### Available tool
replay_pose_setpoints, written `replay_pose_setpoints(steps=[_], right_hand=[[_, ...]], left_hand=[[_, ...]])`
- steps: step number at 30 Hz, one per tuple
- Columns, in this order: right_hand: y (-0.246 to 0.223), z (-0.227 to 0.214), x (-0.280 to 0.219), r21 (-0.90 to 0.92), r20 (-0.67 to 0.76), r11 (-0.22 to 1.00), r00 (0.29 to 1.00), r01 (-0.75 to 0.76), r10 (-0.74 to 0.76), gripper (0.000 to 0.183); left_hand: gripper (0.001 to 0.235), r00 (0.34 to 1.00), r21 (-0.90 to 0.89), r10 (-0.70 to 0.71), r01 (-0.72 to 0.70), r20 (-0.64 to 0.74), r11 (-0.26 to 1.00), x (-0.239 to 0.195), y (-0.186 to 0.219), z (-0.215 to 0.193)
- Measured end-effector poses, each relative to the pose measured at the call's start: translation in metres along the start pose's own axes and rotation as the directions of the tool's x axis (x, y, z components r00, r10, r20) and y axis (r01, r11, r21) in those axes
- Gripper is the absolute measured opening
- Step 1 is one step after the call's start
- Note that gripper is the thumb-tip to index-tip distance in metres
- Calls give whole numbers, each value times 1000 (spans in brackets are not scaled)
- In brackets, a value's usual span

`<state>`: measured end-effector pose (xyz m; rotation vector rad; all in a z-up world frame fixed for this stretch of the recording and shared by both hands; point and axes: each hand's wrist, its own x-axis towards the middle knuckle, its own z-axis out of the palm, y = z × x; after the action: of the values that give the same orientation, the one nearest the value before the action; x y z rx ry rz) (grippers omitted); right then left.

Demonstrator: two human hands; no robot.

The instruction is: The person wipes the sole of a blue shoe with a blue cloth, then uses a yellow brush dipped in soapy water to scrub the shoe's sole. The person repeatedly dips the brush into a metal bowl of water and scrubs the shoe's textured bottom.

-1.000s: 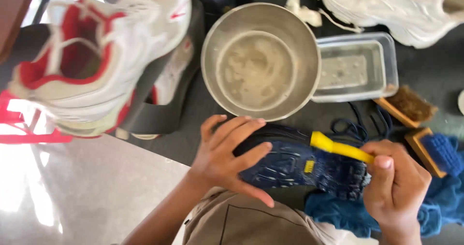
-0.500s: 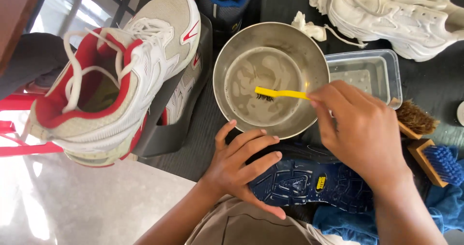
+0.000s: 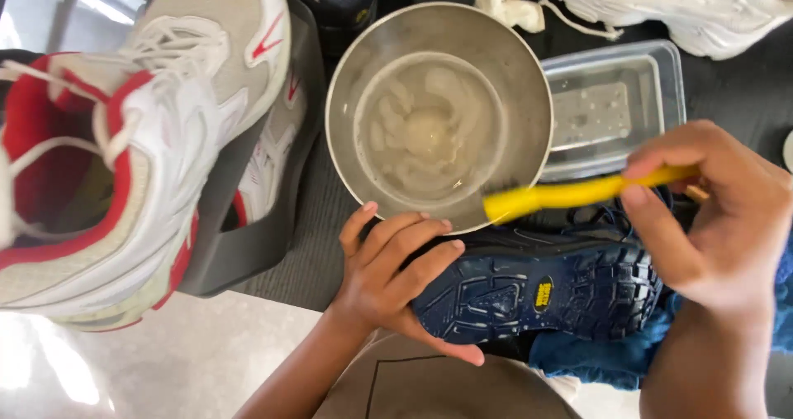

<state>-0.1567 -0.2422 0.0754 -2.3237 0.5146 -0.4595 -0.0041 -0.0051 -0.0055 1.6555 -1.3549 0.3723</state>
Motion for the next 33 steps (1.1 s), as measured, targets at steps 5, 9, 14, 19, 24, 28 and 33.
replay_pose_setpoints(steps=[5,9,14,19,24,28,33], right_hand=[[-8,-11,-15,-9,42,1000,999,26,-25,18],[0,-11,-29,9,38,993,992,119,-119,17],[-32,11,-34,55,33,976,977,210,-212,14],[-12,-19,-50,6,114,990,984,139,-139,13],[-51,0,-52,42,47,982,982,183,-184,14],[-25,-18,-68,-52,57,999,998,2,1,19],[-53,-3,-57,15,3,990,991,137,-137,18]], left_hand=[[93,1000,12,9,-9,13,1000,-2,3,5],[86,999,-63,30,-29,21,998,-12,9,8],[76,997,-123,54,-47,61,991,-9,17,12],[88,999,-69,38,-36,19,997,-5,23,9],[87,1000,-37,-14,13,-6,999,-2,36,12],[90,998,-28,-63,62,-26,998,-8,43,18],[95,998,-58,-33,30,-52,998,-12,37,23]])
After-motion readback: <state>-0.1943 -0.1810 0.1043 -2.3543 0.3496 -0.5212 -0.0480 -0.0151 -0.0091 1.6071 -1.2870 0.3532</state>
